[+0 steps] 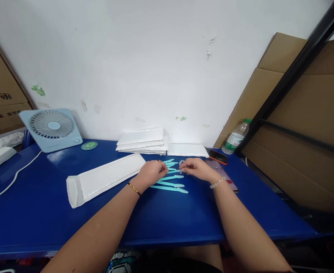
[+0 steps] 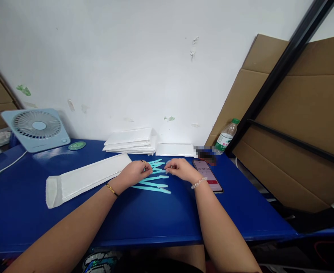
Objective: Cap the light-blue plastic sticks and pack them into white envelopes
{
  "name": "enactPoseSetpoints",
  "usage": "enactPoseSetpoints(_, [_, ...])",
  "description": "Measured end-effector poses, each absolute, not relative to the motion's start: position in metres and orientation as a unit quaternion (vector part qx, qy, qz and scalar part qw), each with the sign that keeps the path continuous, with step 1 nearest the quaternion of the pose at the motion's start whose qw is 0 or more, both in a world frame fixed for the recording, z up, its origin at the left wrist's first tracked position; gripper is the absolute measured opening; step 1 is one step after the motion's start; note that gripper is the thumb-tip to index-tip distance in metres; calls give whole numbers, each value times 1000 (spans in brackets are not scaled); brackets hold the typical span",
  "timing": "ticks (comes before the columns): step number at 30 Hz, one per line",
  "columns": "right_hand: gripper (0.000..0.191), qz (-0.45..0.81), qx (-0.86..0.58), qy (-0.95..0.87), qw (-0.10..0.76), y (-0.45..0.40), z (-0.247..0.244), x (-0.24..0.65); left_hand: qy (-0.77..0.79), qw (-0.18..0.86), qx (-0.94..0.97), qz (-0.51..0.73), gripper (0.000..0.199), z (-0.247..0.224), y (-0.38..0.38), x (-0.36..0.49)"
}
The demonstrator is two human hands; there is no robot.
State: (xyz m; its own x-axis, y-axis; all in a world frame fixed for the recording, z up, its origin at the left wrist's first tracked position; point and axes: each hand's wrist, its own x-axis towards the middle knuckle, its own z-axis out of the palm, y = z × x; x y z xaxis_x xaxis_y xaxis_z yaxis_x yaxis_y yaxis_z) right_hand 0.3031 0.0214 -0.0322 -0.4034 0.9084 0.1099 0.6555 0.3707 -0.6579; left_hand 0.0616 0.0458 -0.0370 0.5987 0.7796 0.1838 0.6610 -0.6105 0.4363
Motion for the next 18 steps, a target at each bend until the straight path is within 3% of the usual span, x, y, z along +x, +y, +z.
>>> enactPoseSetpoints(6, [13, 152, -499, -829, 201, 33, -44, 311, 446, 66, 876, 172, 17, -46, 58, 56])
enactPoseSetpoints(11, [5, 136, -510, -830, 183, 33, -45, 308, 463, 52, 871, 159, 13, -49, 58, 58])
enactPoseSetpoints(18, [15, 197, -526, -794, 232, 29, -41, 307, 470, 77, 864, 164, 15, -45, 55, 59])
